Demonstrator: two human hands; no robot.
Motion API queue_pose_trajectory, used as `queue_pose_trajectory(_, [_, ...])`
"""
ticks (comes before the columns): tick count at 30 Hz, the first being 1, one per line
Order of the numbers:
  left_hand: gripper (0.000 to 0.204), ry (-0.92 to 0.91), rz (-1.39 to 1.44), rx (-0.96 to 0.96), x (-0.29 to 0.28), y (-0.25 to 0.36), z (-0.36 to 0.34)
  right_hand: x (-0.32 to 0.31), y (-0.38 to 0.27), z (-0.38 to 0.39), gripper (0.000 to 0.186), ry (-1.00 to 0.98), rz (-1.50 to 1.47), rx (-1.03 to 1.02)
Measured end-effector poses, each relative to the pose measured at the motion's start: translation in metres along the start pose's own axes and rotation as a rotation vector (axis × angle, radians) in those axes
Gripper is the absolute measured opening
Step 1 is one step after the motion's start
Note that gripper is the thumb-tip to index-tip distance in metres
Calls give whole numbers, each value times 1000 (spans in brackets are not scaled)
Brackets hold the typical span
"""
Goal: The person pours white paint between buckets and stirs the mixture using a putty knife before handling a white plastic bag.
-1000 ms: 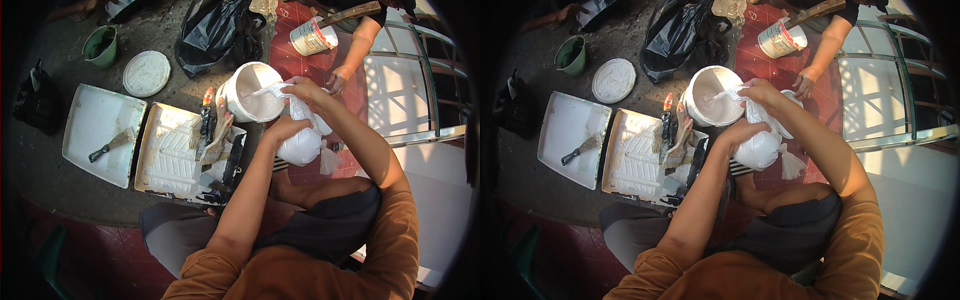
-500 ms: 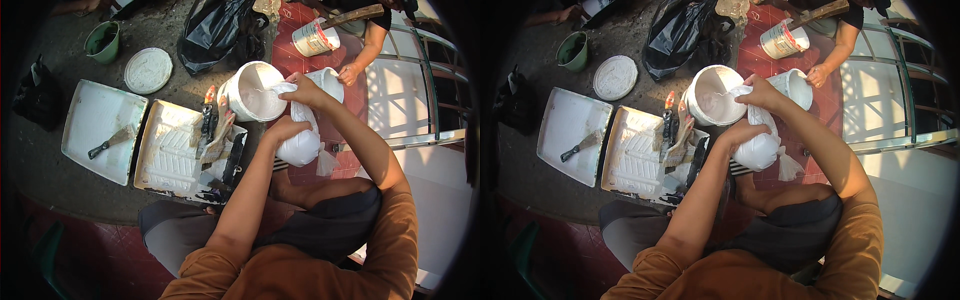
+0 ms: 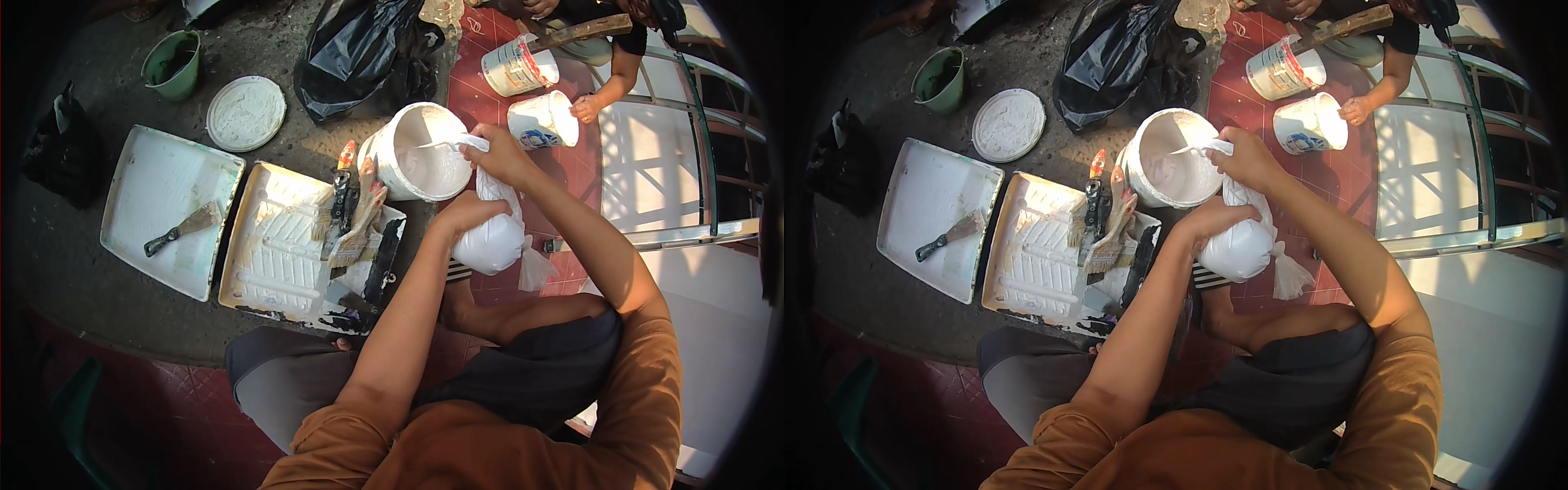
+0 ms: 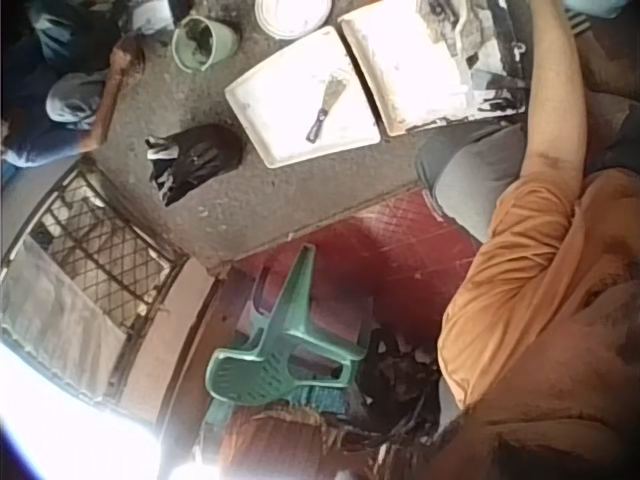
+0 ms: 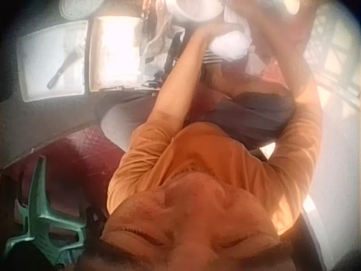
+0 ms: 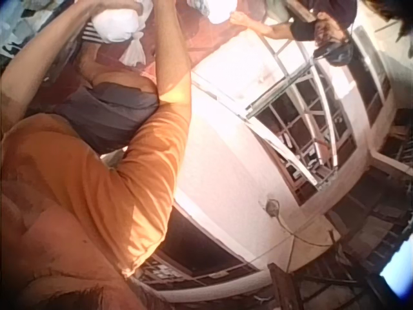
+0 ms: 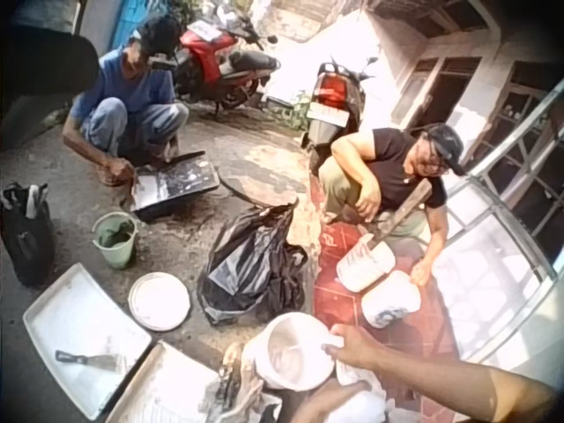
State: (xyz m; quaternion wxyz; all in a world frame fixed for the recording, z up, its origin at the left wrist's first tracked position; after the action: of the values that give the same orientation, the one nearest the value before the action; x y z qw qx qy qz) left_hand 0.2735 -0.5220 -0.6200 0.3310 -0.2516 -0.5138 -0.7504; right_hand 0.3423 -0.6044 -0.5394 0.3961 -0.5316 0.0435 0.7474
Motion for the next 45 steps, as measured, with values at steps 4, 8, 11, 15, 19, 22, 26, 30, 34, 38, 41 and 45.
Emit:
queue_pose_trajectory(4, [56, -16, 6, -28, 3, 2, 5, 3, 6, -1, 18, -8, -20, 30])
queue_pose_trajectory(8, [54, -29, 24, -22, 4, 4, 6, 3, 7, -3, 20, 15, -11, 2])
queue_pose_trajectory(11, [53, -43, 45, -41, 5, 6, 9, 4, 7, -5, 19, -18, -69, 37])
queue_pose_trajectory(15, [53, -52, 25, -76, 9, 6, 11, 5, 22, -8, 22, -12, -172, 132])
queue_pose_trajectory(19, [52, -39, 47, -95, 4, -2, 5, 9, 18, -9, 27, -95, -397, 317])
queue_pose_trajectory(22, [52, -42, 40, -107, 2, -4, 3, 15, 25, -12, 28, -115, -548, 373])
queue_pose_trajectory(26, [52, -41, 43, -91, 2, -3, 3, 18, 36, -12, 26, -101, -557, 410])
queue_pose_trajectory(30, [54, -55, 68, -61, 2, -1, 3, 18, 38, -12, 23, -99, -559, 406])
queue_pose_trajectory(34, [55, -58, 80, -48, -2, -2, -1, 19, 36, -15, 28, -110, -584, 362])
queue_pose_trajectory(38, [55, -57, 96, -20, 0, -1, 0, 19, 43, -18, 31, -99, -530, 298])
queue_pose_trajectory(41, [53, -60, 99, 5, -2, 1, -2, 17, 37, -19, 31, -11, -485, 264])
queue_pose_trajectory(45, [53, -58, 76, 37, -3, 5, -1, 14, 32, -19, 31, -9, -408, 228])
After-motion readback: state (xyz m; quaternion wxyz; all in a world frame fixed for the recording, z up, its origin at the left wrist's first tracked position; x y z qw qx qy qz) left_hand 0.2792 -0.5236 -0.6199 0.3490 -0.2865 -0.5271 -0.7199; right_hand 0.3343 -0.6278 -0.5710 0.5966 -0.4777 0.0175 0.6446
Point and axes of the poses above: each hand's wrist, its own z-axis away from the middle knuckle, its own x-axis out of the palm, y = z × x, the point moved 8 cm from there along -z, towards the middle knuckle, and after that the axes turned 4 degrees about z, right-handed, at the moved point
